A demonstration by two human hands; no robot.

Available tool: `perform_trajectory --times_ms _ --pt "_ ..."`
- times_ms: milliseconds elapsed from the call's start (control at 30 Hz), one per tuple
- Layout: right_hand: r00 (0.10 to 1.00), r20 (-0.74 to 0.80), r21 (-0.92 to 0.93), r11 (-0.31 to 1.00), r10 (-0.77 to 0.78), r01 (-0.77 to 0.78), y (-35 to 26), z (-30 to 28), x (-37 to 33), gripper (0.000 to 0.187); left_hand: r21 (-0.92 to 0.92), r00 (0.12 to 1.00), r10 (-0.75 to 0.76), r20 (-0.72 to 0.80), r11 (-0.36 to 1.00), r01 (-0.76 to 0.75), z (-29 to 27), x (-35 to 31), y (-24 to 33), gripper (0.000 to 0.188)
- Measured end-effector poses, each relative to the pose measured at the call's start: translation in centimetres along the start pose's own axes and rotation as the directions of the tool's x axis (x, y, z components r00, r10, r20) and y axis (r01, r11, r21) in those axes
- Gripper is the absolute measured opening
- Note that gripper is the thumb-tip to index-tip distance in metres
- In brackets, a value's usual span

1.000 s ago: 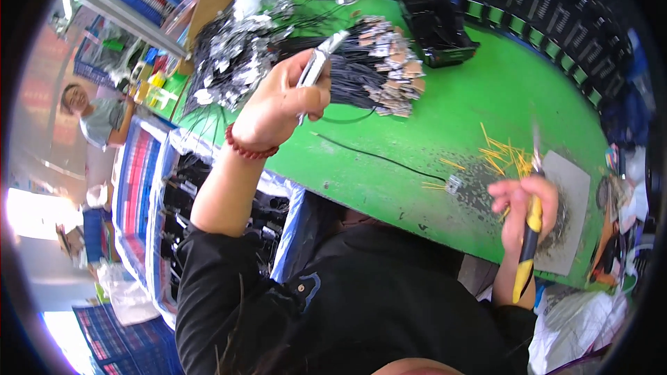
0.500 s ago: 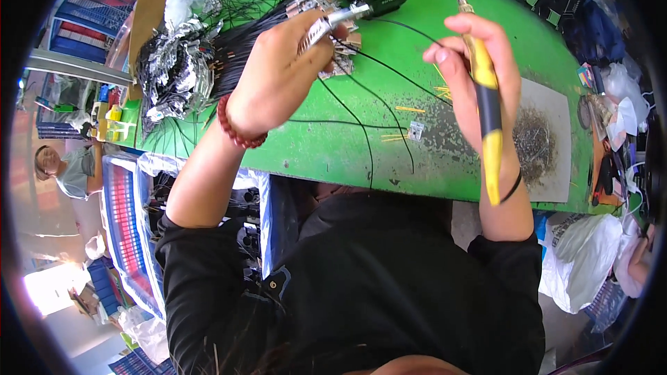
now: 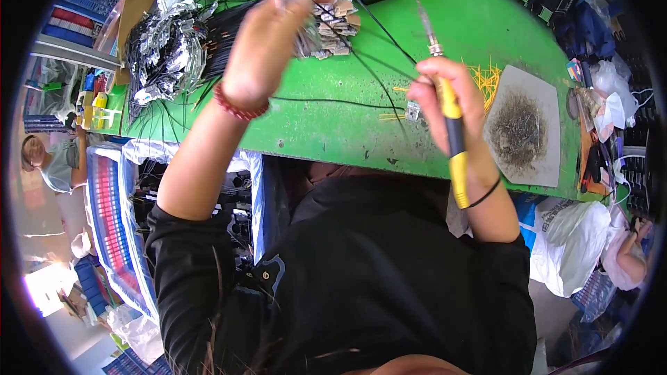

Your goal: The person picks up a toy car body and a circuit board, then uses a soldering iron to attach wires to the board. They place the car body into a bin and repeat the process by soldering wires onto another circuit board.

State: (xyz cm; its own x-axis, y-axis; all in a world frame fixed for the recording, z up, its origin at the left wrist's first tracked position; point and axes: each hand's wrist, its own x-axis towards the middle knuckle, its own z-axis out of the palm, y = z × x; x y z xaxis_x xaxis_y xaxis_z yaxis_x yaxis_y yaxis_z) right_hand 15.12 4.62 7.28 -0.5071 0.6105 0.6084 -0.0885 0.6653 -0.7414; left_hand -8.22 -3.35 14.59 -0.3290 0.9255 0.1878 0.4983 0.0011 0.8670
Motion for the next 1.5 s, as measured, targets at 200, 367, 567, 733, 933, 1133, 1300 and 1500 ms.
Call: perform_trajectory --times_ms 200,367,567,733,933,1133,1300,1500 --pt "0.962 0.142 -0.117 0.969 0.233 -0.218 2.9 -2.2 -1.4 0.029 0.048 0.895 -0.002 -0.445 0.998 0.027 -0.8 -1.1 -10.1 0.021" --pt "0.95 0.068 -0.178 0.94 0.305 -0.289 5.4 0.5 -3.7 0.03 0.426 0.894 -0.049 -0.446 0.867 0.26 1.2 -5.3 -15.8 0.025" --pt "0.936 0.155 -0.107 0.947 0.317 -0.303 6.8 1.5 -5.5 0.019 0.81 0.942 0.327 -0.076 0.571 -0.132 3.4 -3.2 -10.8 0.049" --pt "0.891 0.252 0.058 0.913 0.378 -0.404 4.4 0.2 -5.6 0.021 0.266 0.907 0.237 0.348 0.903 -0.338 11.3 -2.9 -5.2 0.027" --pt "0.883 0.008 0.213 0.862 0.47 -0.461 4.6 -2.0 -7.9 0.027 -0.005 0.899 0.066 0.432 0.998 -0.07 12.5 -3.3 -6.1 0.007" --pt "0.88 0.019 0.121 0.872 0.475 -0.474 4.8 -1.6 -7.8 0.035 -0.003 0.891 0.086 0.445 0.996 -0.094 12.2 -4.0 -5.4 0.007" --pt "0.915 0.089 0.125 0.907 0.395 -0.403 5.1 -1.4 -7.6 0.034 0.136 0.803 0.047 0.594 0.978 -0.158 12.4 -4.6 -4.8 0.008" --pt "0.92 0.023 0.153 0.908 0.392 -0.391 4.1 -2.5 -9.0 0.034 0.196 0.898 0.089 0.431 0.962 -0.19 12.3 -5.5 -4.9 0.006"
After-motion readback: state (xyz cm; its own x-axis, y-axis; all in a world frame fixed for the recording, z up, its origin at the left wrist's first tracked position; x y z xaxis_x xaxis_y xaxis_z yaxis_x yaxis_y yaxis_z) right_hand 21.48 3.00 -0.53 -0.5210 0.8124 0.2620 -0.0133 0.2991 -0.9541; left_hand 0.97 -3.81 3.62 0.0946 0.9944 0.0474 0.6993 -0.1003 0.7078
